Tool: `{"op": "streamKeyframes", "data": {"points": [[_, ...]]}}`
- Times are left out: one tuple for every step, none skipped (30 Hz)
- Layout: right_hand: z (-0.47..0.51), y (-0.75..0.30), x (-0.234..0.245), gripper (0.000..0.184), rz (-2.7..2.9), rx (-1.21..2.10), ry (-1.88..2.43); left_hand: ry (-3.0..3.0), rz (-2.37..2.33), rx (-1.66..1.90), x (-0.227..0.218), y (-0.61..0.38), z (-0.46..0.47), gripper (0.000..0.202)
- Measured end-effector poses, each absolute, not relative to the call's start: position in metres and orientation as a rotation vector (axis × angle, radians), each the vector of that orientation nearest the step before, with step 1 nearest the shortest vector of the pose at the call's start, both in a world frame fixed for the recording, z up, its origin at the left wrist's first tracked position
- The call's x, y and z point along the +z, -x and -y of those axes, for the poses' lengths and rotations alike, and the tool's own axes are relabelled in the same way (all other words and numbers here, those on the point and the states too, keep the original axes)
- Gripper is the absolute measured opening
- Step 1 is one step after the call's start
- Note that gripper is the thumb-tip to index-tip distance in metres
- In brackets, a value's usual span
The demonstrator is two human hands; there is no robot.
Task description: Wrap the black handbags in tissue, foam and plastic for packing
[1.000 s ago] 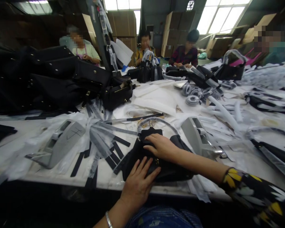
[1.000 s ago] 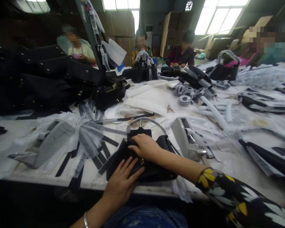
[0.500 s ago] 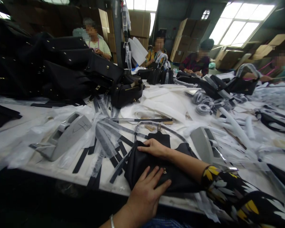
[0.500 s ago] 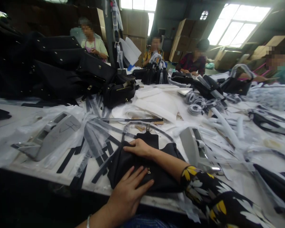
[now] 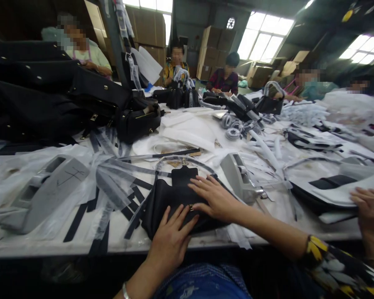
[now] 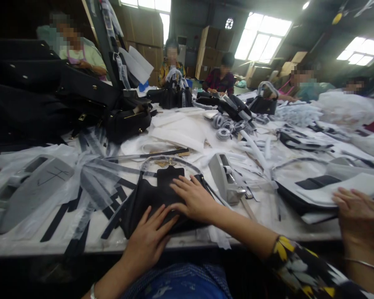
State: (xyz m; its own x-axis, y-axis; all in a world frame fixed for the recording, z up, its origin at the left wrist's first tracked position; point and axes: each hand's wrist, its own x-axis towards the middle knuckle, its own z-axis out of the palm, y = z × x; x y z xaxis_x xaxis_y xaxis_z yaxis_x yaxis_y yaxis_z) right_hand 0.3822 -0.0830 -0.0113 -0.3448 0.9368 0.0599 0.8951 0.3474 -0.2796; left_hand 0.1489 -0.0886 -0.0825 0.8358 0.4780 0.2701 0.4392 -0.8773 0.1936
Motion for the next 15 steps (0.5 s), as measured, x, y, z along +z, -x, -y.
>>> {"op": "streamKeyframes", "data": {"points": [[0.101,-0.387,-0.020,0.062,2.418,0.252,1.708,-2.907,-0.721,0.483,-0.083,-0.149,0.088,0.072],[0.115,-0.390,-0.029,0.063,2.424,0.221,1.742,-2.922,-0.721,0.488,-0.083,-0.148,0.088,0.073],[0.124,-0.392,-0.039,0.063,2.425,0.205,1.762,-2.936,-0.720,0.488,-0.082,-0.148,0.087,0.074],[0.130,-0.393,-0.047,0.062,2.415,0.195,1.769,-2.950,-0.719,0.483,-0.082,-0.148,0.086,0.073],[0.132,-0.393,-0.052,0.060,2.399,0.185,1.765,-2.964,-0.715,0.469,-0.081,-0.148,0.085,0.073],[0.132,-0.393,-0.055,0.058,2.379,0.176,1.754,-2.980,-0.706,0.447,-0.080,-0.148,0.084,0.072],[0.131,-0.393,-0.054,0.055,2.352,0.167,1.741,-2.997,-0.695,0.420,-0.079,-0.148,0.083,0.070],[0.128,-0.392,-0.052,0.050,2.327,0.163,1.724,-3.014,-0.688,0.398,-0.078,-0.148,0.082,0.069],[0.124,-0.391,-0.048,0.045,2.305,0.168,1.708,-3.031,-0.687,0.382,-0.077,-0.148,0.081,0.067],[0.119,-0.389,-0.044,0.040,2.289,0.181,1.695,-3.047,-0.693,0.375,-0.077,-0.149,0.081,0.066],[0.114,-0.385,-0.040,0.035,2.293,0.198,1.683,-3.060,-0.703,0.375,-0.077,-0.149,0.082,0.065],[0.107,-0.381,-0.037,0.030,2.319,0.213,1.676,-3.073,-0.711,0.380,-0.077,-0.149,0.082,0.066],[0.101,-0.375,-0.034,0.025,2.362,0.221,1.671,-3.084,-0.720,0.386,-0.077,-0.149,0.082,0.067],[0.094,-0.369,-0.031,0.021,2.412,0.224,1.666,-3.094,-0.722,0.395,-0.078,-0.149,0.083,0.068],[0.089,-0.364,-0.027,0.020,2.460,0.219,1.661,-3.104,-0.720,0.403,-0.079,-0.149,0.083,0.070]]}}
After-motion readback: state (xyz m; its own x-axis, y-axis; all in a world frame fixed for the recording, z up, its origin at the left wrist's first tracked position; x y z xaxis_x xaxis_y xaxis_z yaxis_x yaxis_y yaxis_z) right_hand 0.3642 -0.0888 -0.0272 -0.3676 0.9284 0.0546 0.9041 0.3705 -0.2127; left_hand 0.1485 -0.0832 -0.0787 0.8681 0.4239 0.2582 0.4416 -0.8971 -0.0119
